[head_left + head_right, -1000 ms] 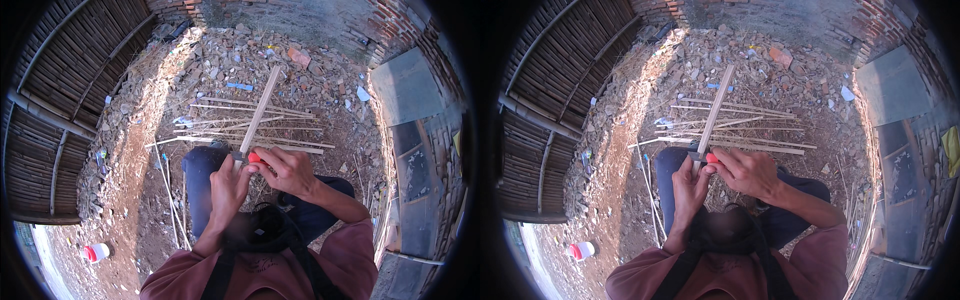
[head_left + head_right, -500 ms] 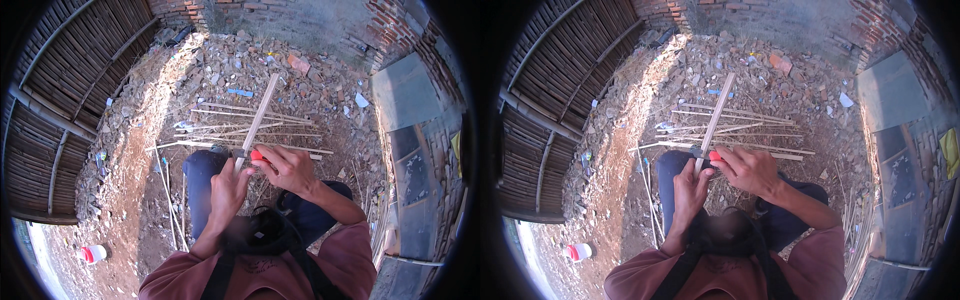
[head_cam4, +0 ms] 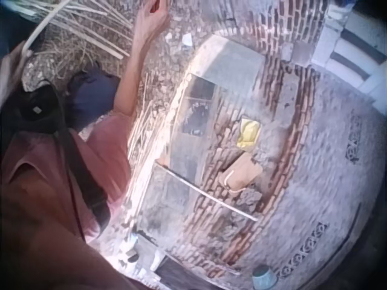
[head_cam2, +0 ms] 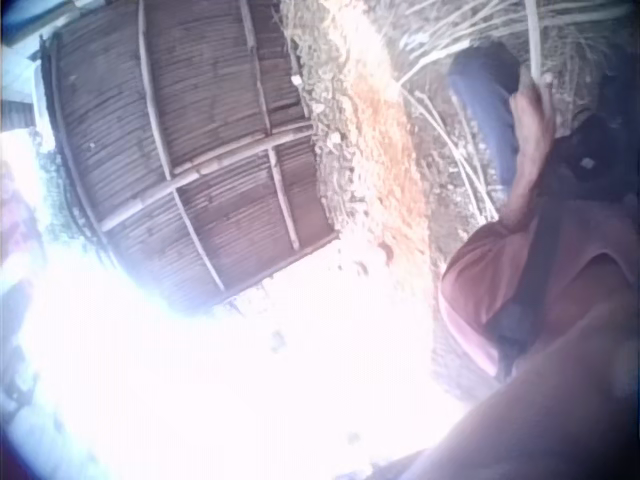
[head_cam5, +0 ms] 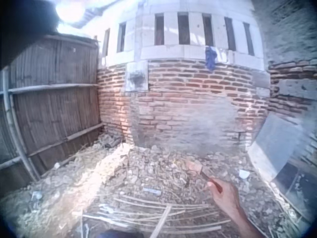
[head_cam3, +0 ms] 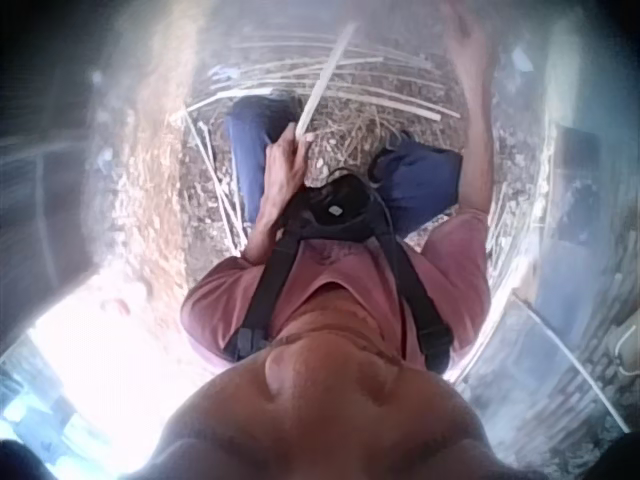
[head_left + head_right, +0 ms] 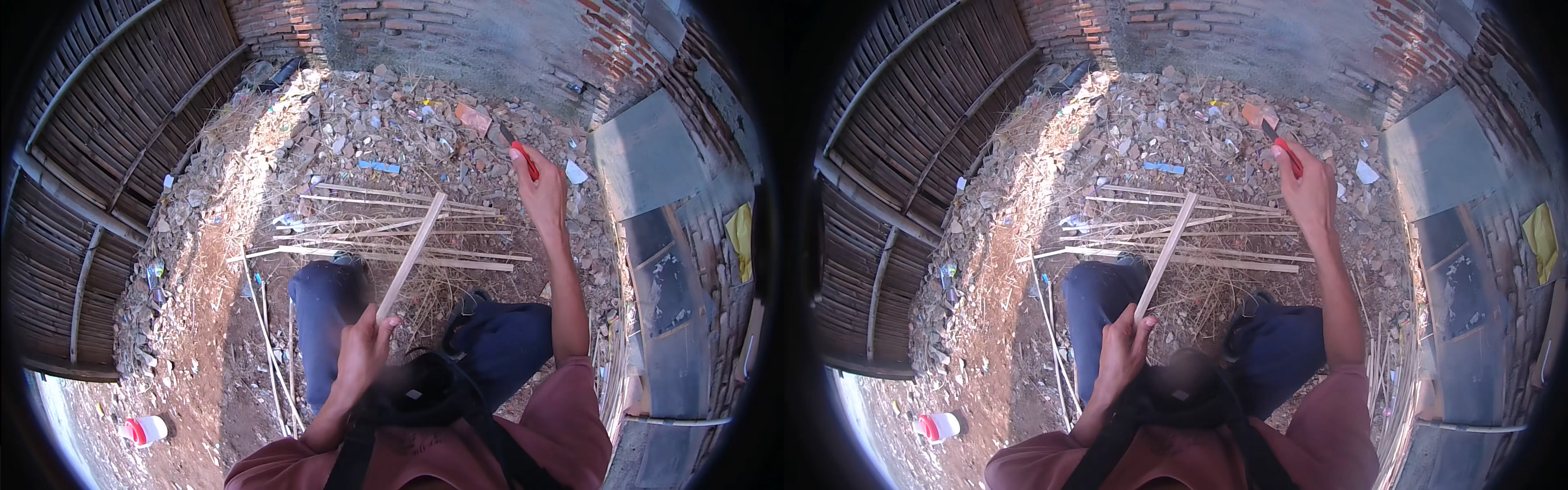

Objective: The person whittles a thin bamboo strip using a small utility knife, shaving off thin layers along the length of the wood.

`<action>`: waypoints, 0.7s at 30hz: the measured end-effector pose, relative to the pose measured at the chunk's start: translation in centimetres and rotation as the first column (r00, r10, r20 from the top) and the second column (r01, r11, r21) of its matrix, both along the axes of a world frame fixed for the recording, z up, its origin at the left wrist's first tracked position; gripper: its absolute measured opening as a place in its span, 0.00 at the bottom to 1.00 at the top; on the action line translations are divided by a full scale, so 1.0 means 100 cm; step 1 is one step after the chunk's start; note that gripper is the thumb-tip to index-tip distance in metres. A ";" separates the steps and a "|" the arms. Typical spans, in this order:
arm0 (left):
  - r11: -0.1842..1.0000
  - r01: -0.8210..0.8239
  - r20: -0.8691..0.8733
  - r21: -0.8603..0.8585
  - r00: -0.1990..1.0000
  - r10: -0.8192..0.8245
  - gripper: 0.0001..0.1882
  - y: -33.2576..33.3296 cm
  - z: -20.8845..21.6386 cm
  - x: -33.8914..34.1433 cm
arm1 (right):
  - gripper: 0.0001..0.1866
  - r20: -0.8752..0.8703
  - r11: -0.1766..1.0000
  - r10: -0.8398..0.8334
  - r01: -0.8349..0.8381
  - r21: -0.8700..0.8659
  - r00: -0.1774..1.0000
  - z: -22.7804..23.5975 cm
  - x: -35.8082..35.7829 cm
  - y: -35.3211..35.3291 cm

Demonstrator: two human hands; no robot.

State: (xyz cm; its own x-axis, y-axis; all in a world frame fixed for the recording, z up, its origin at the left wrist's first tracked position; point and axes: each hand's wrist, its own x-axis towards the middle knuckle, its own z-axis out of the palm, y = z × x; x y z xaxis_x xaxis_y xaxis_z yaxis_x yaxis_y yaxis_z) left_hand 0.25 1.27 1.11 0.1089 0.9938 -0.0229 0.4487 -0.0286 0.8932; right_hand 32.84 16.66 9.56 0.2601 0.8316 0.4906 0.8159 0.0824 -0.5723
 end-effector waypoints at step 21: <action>0.987 0.089 0.362 -0.132 0.931 -0.035 0.20 0.037 0.014 -0.010 | 0.14 -0.204 0.696 0.693 -0.715 -0.059 0.692 -0.039 -0.077 -0.054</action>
State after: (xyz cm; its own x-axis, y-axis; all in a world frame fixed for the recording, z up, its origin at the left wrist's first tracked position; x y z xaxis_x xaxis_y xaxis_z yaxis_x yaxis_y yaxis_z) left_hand -0.72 4.96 2.49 0.1979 0.9737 -0.1130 0.1003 0.0946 0.9904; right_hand 25.19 11.25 5.69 -0.3652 0.8509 0.3775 0.4475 0.5161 -0.7304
